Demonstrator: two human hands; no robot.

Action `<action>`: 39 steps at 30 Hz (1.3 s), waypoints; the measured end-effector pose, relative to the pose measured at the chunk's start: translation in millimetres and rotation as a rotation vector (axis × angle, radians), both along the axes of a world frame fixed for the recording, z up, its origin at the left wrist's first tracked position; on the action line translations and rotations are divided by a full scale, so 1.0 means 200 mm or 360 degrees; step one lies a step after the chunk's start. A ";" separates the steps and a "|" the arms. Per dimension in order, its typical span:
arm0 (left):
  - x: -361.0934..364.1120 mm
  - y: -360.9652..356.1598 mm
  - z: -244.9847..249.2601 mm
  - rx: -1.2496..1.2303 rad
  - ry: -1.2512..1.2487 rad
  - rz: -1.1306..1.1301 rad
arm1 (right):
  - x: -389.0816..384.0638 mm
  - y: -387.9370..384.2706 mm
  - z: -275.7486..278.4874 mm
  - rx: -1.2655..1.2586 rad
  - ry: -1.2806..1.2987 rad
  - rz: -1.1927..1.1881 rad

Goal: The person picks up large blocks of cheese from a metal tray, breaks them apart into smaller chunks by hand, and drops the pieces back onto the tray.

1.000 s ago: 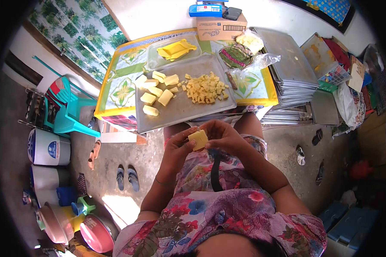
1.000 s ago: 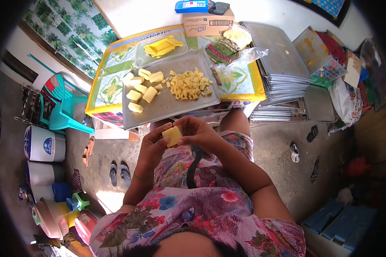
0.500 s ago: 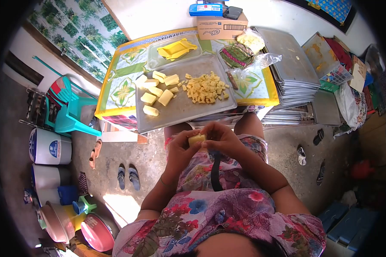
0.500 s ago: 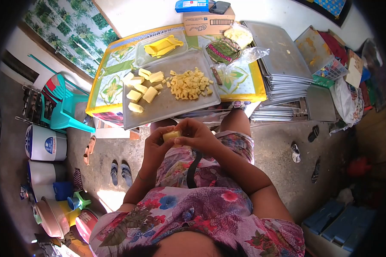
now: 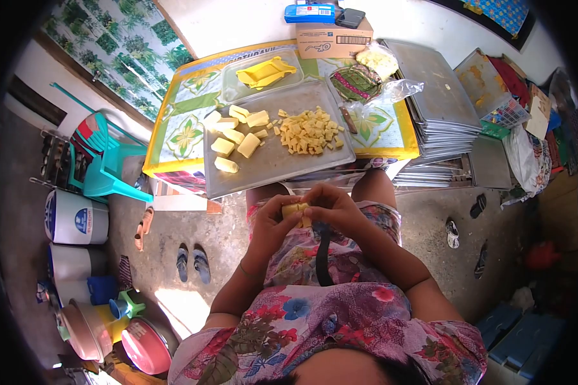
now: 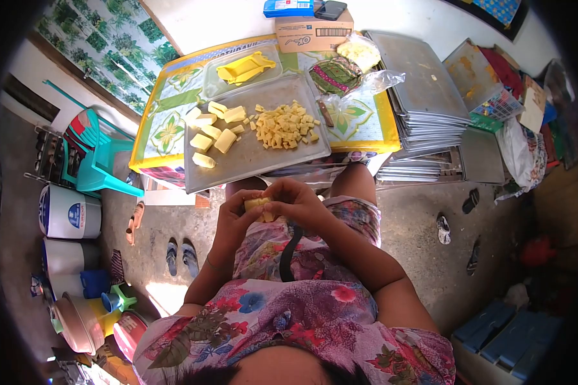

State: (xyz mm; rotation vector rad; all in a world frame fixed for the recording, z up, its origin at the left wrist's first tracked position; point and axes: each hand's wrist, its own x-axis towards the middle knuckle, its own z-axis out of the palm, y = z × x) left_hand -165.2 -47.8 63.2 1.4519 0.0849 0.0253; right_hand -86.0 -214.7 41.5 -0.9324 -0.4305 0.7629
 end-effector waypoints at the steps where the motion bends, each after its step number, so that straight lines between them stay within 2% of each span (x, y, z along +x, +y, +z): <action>1: 0.00 0.00 0.00 -0.0008 0.0019 -0.0006 | 0.00 0.00 0.00 0.0001 0.0015 0.0003; 10: 0.00 0.01 0.03 -0.0134 0.0070 -0.0004 | 0.00 -0.02 0.01 0.0028 -0.0014 0.0038; 19: -0.02 0.01 0.00 0.0147 -0.0057 0.0050 | -0.02 -0.02 0.07 0.0007 0.0004 0.0078; 28: -0.02 0.00 0.05 0.0123 -0.0015 0.0061 | -0.02 -0.02 0.06 -0.0014 0.0071 0.0065; 39: -0.01 0.02 0.00 -0.0395 0.0133 0.0058 | -0.01 -0.03 0.05 0.0175 0.0363 0.0146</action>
